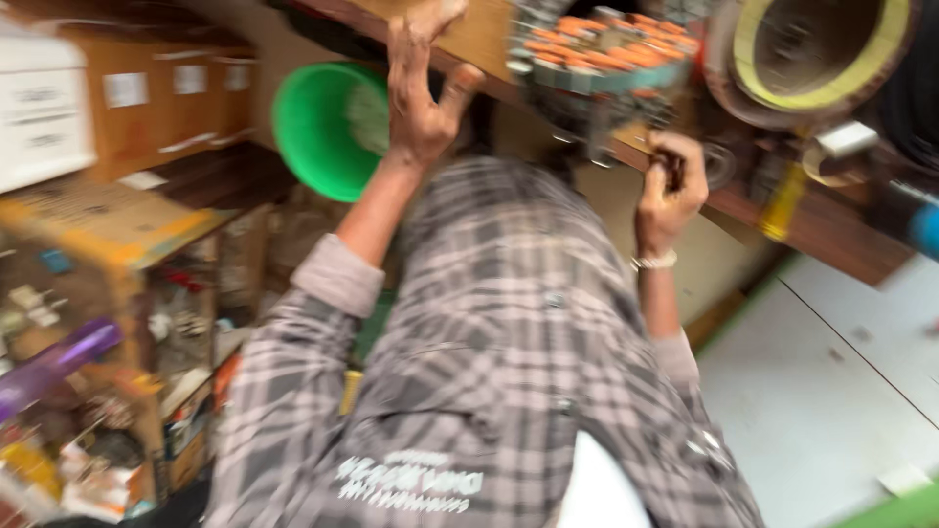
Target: The person inserts small white rectangular spacers into the slots of a motor armature while using pliers to press them into place. The person repeats this process for multiple slots around the armature.
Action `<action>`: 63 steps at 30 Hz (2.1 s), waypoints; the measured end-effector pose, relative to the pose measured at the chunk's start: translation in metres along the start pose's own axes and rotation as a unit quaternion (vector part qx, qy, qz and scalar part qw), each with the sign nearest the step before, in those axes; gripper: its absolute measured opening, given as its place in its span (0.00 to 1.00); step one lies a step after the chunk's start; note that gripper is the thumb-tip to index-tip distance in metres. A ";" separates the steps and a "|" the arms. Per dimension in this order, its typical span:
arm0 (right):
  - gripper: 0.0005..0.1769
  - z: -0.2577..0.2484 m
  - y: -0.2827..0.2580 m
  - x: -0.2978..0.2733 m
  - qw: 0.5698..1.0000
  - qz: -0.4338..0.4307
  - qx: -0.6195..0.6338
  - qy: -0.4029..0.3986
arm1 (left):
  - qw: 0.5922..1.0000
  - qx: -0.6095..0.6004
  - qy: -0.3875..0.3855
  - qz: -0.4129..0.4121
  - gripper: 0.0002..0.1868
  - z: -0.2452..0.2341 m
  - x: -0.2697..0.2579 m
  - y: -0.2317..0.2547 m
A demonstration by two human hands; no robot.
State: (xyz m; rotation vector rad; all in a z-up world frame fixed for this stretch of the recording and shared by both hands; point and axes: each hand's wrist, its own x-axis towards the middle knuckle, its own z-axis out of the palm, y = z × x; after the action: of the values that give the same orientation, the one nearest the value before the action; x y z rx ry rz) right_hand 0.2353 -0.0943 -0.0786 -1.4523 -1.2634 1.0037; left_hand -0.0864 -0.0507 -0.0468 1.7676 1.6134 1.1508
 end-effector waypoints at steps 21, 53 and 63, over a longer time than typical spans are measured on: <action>0.15 0.080 0.045 -0.056 0.891 -0.004 -0.454 -0.018 | 0.921 0.314 -0.099 0.210 0.42 0.079 0.012 -0.150; 0.18 0.009 0.052 -0.092 0.916 0.349 0.193 0.040 | 0.884 0.326 -0.319 0.104 0.62 0.071 0.021 -0.128; 0.26 0.031 0.062 -0.043 0.993 0.109 0.039 -0.006 | 0.961 0.077 -0.207 0.169 0.07 0.040 -0.026 -0.146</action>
State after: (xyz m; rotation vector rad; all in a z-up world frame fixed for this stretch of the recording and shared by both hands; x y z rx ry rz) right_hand 0.2135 -0.1346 -0.1460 -1.5491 -1.0781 1.1954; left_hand -0.1332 -0.0403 -0.1925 2.2698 1.2079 0.7312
